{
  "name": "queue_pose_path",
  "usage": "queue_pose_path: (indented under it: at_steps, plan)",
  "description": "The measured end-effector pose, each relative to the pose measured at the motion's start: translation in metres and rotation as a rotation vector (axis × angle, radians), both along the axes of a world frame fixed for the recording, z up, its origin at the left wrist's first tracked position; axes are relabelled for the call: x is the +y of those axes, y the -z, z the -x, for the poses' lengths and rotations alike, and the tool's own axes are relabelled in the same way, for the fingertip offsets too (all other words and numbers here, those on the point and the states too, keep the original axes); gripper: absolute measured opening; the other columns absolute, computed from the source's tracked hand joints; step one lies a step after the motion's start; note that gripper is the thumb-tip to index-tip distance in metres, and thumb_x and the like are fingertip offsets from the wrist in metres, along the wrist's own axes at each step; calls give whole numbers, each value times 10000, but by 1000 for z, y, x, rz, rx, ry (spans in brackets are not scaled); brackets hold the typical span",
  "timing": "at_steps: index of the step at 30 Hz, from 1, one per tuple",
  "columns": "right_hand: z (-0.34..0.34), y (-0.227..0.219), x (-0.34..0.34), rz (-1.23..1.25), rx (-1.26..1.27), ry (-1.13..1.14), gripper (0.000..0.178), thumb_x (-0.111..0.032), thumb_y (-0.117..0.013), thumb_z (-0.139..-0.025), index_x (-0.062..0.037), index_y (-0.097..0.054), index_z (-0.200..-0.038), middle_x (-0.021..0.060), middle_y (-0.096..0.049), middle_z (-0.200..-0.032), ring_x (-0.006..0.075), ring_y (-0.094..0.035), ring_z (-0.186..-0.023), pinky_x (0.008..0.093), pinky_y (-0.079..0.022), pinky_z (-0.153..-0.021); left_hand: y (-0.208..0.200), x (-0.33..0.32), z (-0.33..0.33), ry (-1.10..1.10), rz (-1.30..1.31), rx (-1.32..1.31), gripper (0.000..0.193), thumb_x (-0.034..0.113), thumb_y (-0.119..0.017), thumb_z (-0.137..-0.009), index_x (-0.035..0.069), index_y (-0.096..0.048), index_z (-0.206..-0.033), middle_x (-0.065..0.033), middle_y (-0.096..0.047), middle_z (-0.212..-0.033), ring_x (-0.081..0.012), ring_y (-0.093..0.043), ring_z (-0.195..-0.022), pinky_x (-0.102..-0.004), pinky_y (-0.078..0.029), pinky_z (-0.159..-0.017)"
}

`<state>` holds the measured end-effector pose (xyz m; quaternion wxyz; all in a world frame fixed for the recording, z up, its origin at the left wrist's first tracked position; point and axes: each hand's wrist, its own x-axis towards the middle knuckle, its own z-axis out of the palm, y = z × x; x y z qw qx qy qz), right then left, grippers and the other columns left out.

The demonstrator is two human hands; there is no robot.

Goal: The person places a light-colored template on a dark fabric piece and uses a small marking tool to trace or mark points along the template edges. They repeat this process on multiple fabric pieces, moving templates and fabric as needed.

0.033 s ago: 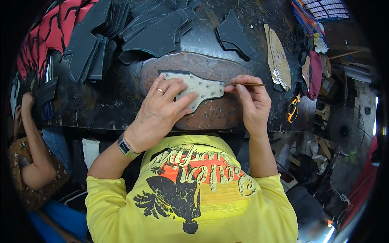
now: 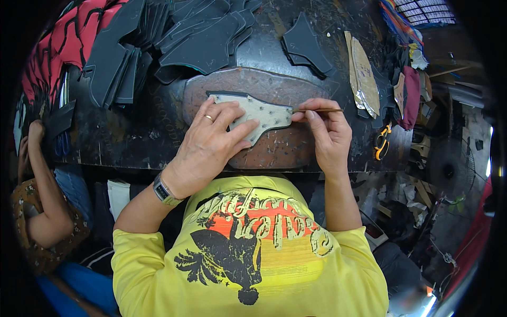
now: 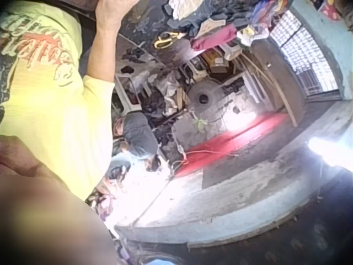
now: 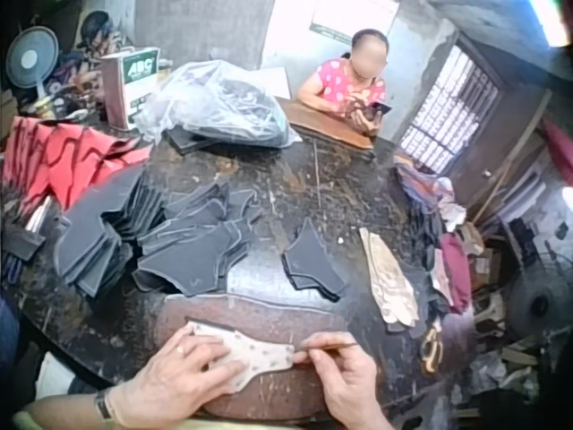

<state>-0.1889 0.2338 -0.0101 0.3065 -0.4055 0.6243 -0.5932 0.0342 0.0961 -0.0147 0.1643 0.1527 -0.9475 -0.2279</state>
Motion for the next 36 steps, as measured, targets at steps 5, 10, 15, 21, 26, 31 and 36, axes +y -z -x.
queue_pose_path:
  at_steps: [5, 10, 15, 21, 26, 31, 36]
  plan:
    - [-2, 10, -4, -105, 224, 36, 109, -6, -568, -1066, 4, -629, -1155, 98, -710, -1048, 153, -712, -924, 289, -565, -860, -1, -2, 1, 6, -18, 5, 406, 197, -776, -882, 141, -703, -1277, -95, -598, -1227, -295, -559, -1290, -558, -379, -1195]
    - [-3, 17, -12, -129, 287, 108, 84, 1, -611, -1028, 1, -646, -1105, 126, -722, -907, 201, -722, -836, 320, -565, -763, 2, -5, 4, 2, 9, 12, 399, 202, -778, -878, 133, -704, -1264, -92, -598, -1223, -294, -557, -1289, -561, -379, -1188]
    - [-8, 20, -14, 144, 1053, -41, 81, -16, -598, -1046, 5, -663, -1090, 112, -727, -1010, 152, -686, -866, 301, -551, -800, 1, -5, 5, 5, 16, 10, 394, 201, -776, -879, 131, -699, -1259, -95, -597, -1218, -293, -559, -1281, -560, -376, -1184]
    - [0, 17, 0, -84, 170, 39, 91, -23, -591, -1058, 3, -647, -1124, 79, -723, -1046, 123, -664, -882, 270, -540, -830, 1, -7, 4, 11, 15, 23, 391, 191, -779, -870, 132, -688, -1246, -93, -594, -1204, -292, -556, -1273, -550, -372, -1183]
    - [-2, 17, 2, -85, 639, -69, 112, 1, -573, -1057, 10, -641, -1145, 72, -709, -1052, 128, -645, -872, 260, -524, -846, 1, -7, 6, 13, 23, 41, 384, 186, -782, -864, 123, -681, -1229, -89, -592, -1189, -293, -555, -1265, -537, -376, -1168]
    - [-7, 16, -1, -51, 36, 8, 91, -16, -580, -1056, -7, -641, -1123, 105, -736, -1067, 128, -662, -897, 268, -535, -855, 0, -8, 4, 21, 6, 44, 390, 182, -785, -857, 117, -685, -1228, -90, -593, -1184, -295, -559, -1249, -528, -377, -1160]
    - [-16, 18, -1, -5, 674, -116, 107, 8, -603, -1037, 9, -670, -1121, 87, -731, -1036, 131, -649, -869, 269, -529, -817, 1, -7, 6, 23, 26, 60, 395, 180, -787, -850, 113, -687, -1226, -94, -595, -1170, -296, -558, -1239, -520, -374, -1163]
